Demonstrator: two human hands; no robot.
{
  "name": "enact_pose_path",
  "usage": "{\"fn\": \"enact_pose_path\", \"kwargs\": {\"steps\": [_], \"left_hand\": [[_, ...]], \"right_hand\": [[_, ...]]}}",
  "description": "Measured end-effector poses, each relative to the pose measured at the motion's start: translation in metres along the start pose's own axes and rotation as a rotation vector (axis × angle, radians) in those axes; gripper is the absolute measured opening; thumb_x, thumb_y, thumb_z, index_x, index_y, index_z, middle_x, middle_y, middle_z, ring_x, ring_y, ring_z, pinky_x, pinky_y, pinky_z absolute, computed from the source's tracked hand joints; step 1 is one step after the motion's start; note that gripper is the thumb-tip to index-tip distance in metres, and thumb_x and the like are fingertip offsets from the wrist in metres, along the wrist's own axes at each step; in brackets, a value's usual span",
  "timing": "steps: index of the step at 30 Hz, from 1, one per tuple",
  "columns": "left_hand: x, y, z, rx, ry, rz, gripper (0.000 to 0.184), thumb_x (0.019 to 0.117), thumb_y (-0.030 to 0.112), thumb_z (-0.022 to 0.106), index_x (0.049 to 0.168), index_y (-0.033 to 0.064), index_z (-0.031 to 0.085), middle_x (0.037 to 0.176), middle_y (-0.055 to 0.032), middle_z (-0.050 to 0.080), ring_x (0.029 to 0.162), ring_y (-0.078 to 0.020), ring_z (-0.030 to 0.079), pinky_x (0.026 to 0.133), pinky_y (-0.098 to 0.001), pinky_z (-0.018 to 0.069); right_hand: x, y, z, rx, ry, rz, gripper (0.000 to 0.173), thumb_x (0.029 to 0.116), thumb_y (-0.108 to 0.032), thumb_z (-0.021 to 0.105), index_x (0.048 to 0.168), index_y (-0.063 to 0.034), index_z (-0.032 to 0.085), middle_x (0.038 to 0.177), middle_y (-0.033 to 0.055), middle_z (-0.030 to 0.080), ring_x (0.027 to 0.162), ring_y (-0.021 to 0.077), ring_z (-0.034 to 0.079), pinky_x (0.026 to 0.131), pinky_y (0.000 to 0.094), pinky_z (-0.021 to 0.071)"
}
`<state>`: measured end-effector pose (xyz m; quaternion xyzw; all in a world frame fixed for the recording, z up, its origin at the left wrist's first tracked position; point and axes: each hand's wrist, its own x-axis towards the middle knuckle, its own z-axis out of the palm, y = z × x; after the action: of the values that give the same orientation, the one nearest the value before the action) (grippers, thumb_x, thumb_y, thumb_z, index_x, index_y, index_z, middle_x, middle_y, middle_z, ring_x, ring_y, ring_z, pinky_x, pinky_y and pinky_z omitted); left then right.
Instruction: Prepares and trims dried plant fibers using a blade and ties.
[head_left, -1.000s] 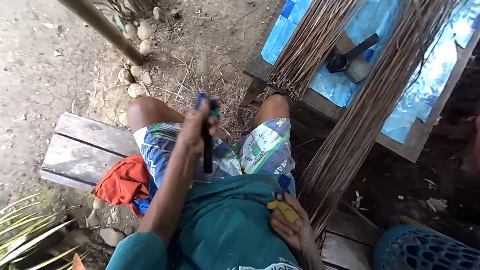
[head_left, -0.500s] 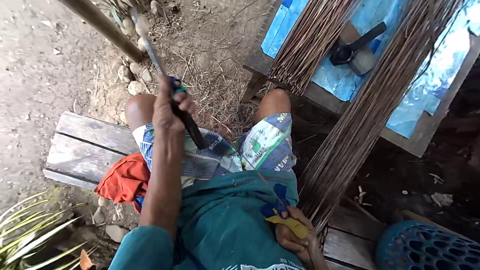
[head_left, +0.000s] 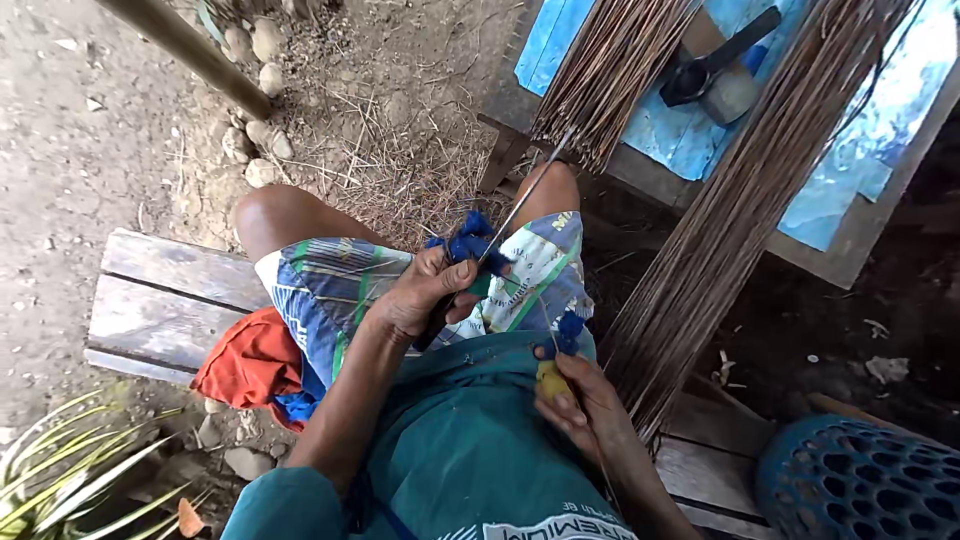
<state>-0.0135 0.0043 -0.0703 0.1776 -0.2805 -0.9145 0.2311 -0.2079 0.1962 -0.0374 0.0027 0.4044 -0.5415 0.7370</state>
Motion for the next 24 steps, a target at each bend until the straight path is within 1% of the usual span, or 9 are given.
{"fn": "enact_pose_path", "kwargs": {"steps": [3, 5, 8, 9, 12, 13, 16, 19, 24], "left_hand": [[-0.007, -0.006, 0.001, 0.052, -0.019, -0.015, 0.022, 0.0954, 0.036, 0.072, 0.095, 0.0149, 0.07, 0.068, 0.0042, 0.065, 0.052, -0.0007, 0.057, 0.049, -0.0159, 0.0498], [-0.012, -0.008, -0.002, 0.042, -0.018, 0.014, 0.027, 0.0968, 0.037, 0.07, 0.1, 0.0111, 0.07, 0.066, 0.0034, 0.062, 0.053, -0.003, 0.057, 0.051, -0.0183, 0.0504], [-0.017, -0.009, -0.01, -0.017, 0.037, 0.097, 0.036, 0.0967, 0.042, 0.069, 0.112, 0.0094, 0.069, 0.065, 0.003, 0.062, 0.053, -0.0055, 0.059, 0.052, -0.0209, 0.0526], [-0.018, -0.008, -0.012, -0.033, 0.055, 0.116, 0.038, 0.0966, 0.044, 0.068, 0.113, 0.01, 0.068, 0.065, 0.0027, 0.061, 0.053, -0.0068, 0.059, 0.053, -0.0221, 0.0534], [-0.014, -0.009, -0.007, 0.075, 0.064, 0.056, 0.033, 0.0935, 0.047, 0.071, 0.089, 0.0162, 0.063, 0.063, 0.0032, 0.059, 0.051, -0.0069, 0.057, 0.05, -0.0226, 0.0506], [-0.011, -0.011, -0.002, 0.155, 0.075, -0.006, 0.031, 0.0912, 0.047, 0.074, 0.089, 0.0172, 0.064, 0.064, 0.0039, 0.06, 0.05, -0.0048, 0.056, 0.049, -0.0206, 0.0496], [-0.002, -0.023, 0.016, 0.301, 0.084, -0.101, 0.015, 0.0933, 0.027, 0.072, 0.103, 0.018, 0.065, 0.069, 0.0063, 0.063, 0.054, 0.0002, 0.055, 0.05, -0.0151, 0.0479], [0.004, -0.027, 0.02, 0.285, 0.147, -0.07, 0.004, 0.0963, 0.021, 0.069, 0.096, 0.0161, 0.069, 0.068, 0.0045, 0.063, 0.053, -0.0004, 0.055, 0.05, -0.015, 0.048], [0.003, -0.026, 0.016, 0.361, 0.175, -0.069, 0.01, 0.0964, 0.019, 0.068, 0.088, 0.0133, 0.069, 0.065, 0.0046, 0.061, 0.051, 0.0002, 0.053, 0.049, -0.0142, 0.0457]], "right_hand": [[0.02, -0.007, 0.014, -0.215, 0.123, -0.221, 0.018, 0.1044, -0.017, 0.055, 0.109, -0.0038, 0.066, 0.068, 0.0002, 0.065, 0.046, 0.0005, 0.053, 0.044, 0.0146, 0.0463], [0.027, -0.012, 0.015, -0.349, 0.161, -0.349, 0.01, 0.1032, -0.01, 0.056, 0.103, -0.0043, 0.065, 0.071, 0.0019, 0.07, 0.048, 0.0006, 0.055, 0.044, 0.0139, 0.0457], [0.027, -0.018, 0.008, -0.508, 0.166, -0.446, 0.01, 0.1006, -0.006, 0.06, 0.107, -0.0022, 0.067, 0.075, 0.0007, 0.072, 0.052, 0.0013, 0.06, 0.046, 0.0139, 0.0481], [0.026, -0.018, 0.007, -0.551, 0.182, -0.462, 0.01, 0.1008, -0.007, 0.06, 0.107, -0.0026, 0.067, 0.075, -0.0002, 0.072, 0.053, 0.0011, 0.06, 0.046, 0.0138, 0.0482], [0.026, -0.02, 0.009, -0.56, 0.23, -0.428, 0.011, 0.102, -0.007, 0.057, 0.103, -0.003, 0.068, 0.07, -0.0005, 0.071, 0.049, 0.001, 0.058, 0.043, 0.0137, 0.0461], [0.027, -0.02, 0.012, -0.549, 0.227, -0.4, 0.012, 0.102, -0.008, 0.057, 0.102, -0.0035, 0.068, 0.07, -0.0007, 0.071, 0.048, 0.0011, 0.058, 0.042, 0.0139, 0.046], [0.032, -0.016, 0.017, -0.606, 0.15, -0.382, 0.009, 0.1009, -0.009, 0.06, 0.102, -0.005, 0.068, 0.072, -0.0032, 0.072, 0.052, -0.0003, 0.06, 0.044, 0.0133, 0.0471], [0.035, -0.012, 0.017, -0.685, 0.099, -0.419, 0.01, 0.1016, -0.01, 0.06, 0.102, -0.0039, 0.068, 0.074, -0.0047, 0.071, 0.055, -0.0013, 0.06, 0.046, 0.013, 0.0473], [0.039, -0.017, 0.012, -0.763, 0.058, -0.42, 0.01, 0.1021, -0.011, 0.06, 0.102, -0.0049, 0.068, 0.075, -0.0065, 0.07, 0.056, -0.0025, 0.06, 0.047, 0.0126, 0.0474]]}}
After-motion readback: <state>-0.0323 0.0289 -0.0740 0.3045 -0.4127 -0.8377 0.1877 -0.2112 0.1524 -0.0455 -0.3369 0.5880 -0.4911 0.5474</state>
